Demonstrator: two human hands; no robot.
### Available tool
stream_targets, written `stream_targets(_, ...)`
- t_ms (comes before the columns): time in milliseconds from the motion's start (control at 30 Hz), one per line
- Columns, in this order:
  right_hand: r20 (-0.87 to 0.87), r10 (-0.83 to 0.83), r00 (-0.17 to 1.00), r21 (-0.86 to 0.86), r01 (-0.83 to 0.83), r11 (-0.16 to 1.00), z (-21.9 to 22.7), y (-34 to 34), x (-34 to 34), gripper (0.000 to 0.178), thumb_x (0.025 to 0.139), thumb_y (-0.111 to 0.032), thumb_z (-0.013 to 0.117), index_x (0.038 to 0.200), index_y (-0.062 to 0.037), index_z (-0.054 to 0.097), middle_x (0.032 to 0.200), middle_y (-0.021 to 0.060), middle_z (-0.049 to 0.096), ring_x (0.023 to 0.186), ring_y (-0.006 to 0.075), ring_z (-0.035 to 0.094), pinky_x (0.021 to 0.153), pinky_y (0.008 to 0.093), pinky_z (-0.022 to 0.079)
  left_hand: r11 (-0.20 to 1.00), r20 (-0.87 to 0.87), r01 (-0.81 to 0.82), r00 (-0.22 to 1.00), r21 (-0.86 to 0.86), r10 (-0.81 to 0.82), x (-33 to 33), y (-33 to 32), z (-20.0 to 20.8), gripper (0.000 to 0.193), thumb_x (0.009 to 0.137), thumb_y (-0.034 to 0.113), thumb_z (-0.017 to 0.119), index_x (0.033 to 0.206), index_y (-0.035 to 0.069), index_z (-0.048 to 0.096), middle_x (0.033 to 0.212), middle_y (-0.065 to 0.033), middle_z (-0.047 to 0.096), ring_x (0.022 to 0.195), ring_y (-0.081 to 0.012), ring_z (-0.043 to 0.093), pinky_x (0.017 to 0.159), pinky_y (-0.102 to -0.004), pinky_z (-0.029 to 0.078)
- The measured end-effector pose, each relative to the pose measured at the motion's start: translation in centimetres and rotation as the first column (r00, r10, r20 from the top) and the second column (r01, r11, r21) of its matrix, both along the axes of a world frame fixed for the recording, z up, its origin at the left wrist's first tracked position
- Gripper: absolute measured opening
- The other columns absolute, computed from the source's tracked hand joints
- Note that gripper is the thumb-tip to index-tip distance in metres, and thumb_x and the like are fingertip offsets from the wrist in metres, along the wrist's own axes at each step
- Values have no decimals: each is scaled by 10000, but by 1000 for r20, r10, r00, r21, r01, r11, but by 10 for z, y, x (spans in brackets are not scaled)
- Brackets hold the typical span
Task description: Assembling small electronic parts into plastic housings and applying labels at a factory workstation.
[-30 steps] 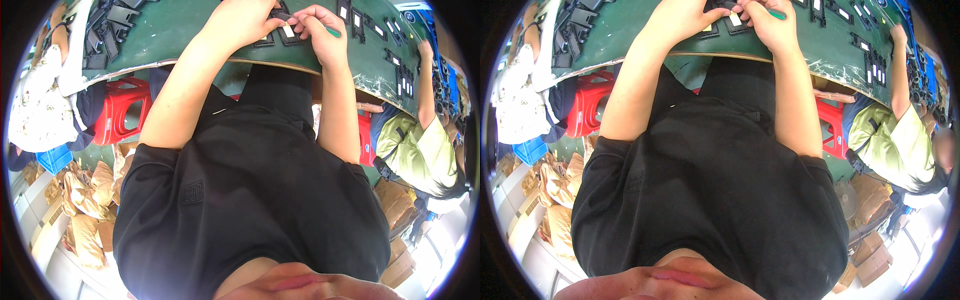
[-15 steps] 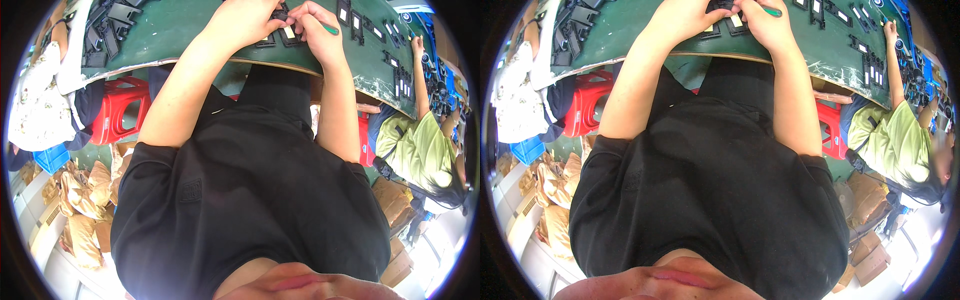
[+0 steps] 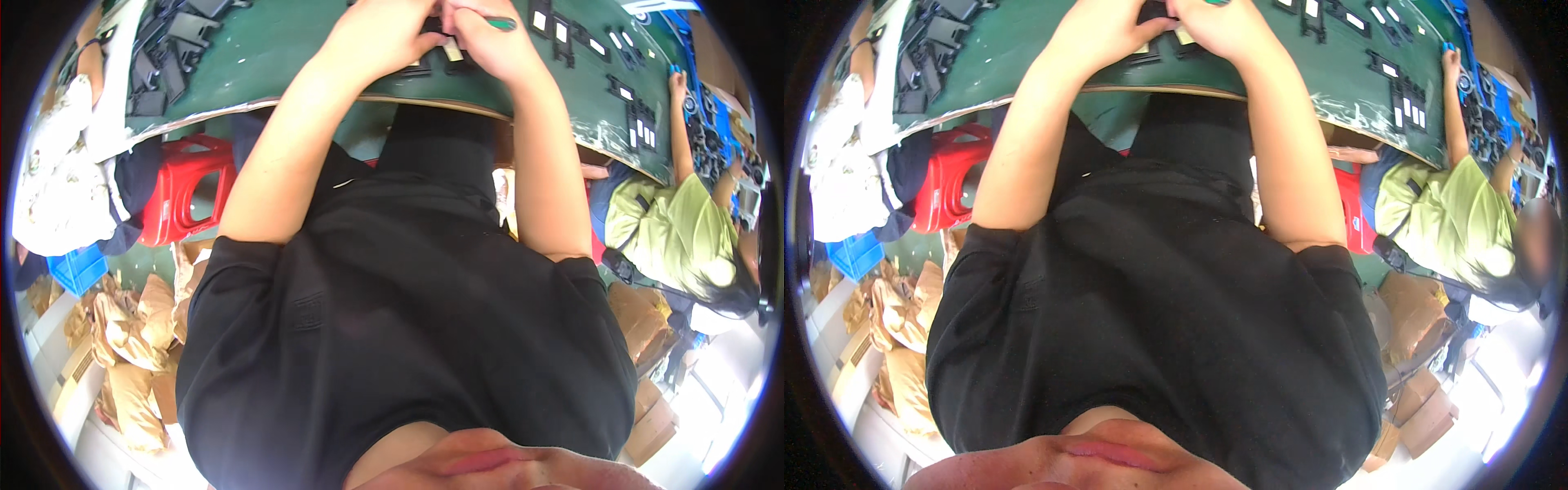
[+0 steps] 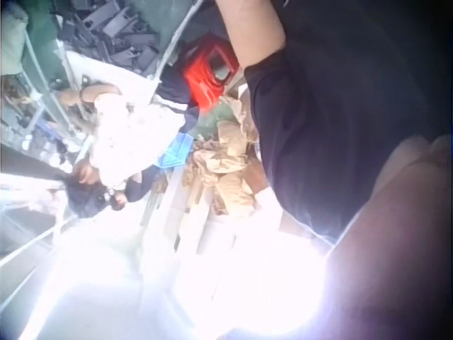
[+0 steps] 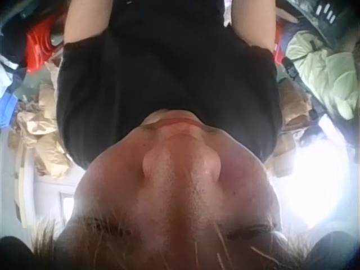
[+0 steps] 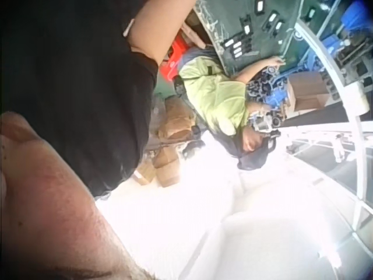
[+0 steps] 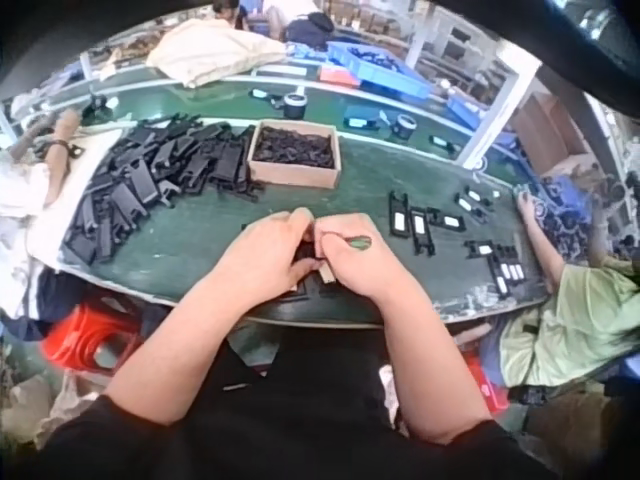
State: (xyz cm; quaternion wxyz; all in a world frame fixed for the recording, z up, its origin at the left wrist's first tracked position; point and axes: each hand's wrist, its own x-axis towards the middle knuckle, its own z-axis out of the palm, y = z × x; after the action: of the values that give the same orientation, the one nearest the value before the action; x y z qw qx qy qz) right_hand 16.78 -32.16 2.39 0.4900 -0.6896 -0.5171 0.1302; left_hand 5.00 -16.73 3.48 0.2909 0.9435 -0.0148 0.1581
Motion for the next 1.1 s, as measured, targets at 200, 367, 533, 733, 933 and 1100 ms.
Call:
stream_targets(200,368,81,926,-21,-79,997,3,2,-3,142,851,-68,555,724,-6,572,762,187,621,713,417,620,668,466,517,1000,14,-20,1000,-22,21,1,2,-2,324,816,110,763,1061,16,574,980,-244,692,1004,-455,671,873,-525,542)
stream_targets(367,496,21,868,-12,-18,1000,-2,5,-11,98,788,-58,574,709,-2,561,807,194,637,816,422,644,768,490,563,999,12,-4,1000,-35,5,5,3,-8,301,803,80,724,1059,14,578,981,-258,690,995,-459,671,874,-522,546)
stream_targets(533,468,132,874,-36,-131,991,-1,2,1,106,819,-46,548,730,10,560,752,167,552,694,358,585,640,412,487,999,30,-13,999,-47,14,5,3,-10,300,814,89,746,1049,14,576,956,-241,699,1006,-444,676,877,-512,547)
stream_targets(733,-166,-43,985,-49,35,998,-25,-13,16,187,826,28,519,875,20,699,870,94,705,695,131,613,646,281,495,993,71,49,997,-103,-42,2,3,-7,355,822,127,798,1070,18,569,1004,-190,729,1024,-411,685,894,-487,548)
stream_targets(933,-290,-377,880,82,416,906,-27,-28,19,84,924,36,700,1002,21,730,959,112,755,718,96,634,653,232,511,993,-13,23,1000,-115,-25,1,4,-3,390,824,130,803,1095,14,547,1017,-195,719,1027,-415,680,895,-477,547)
stream_targets(1100,-693,212,689,532,289,796,-24,-28,26,308,1054,-297,662,977,-3,710,857,61,655,796,198,553,773,366,454,991,30,15,999,-132,-11,1,1,-7,418,838,132,797,1130,16,522,1015,-186,722,1030,-413,676,898,-474,542)
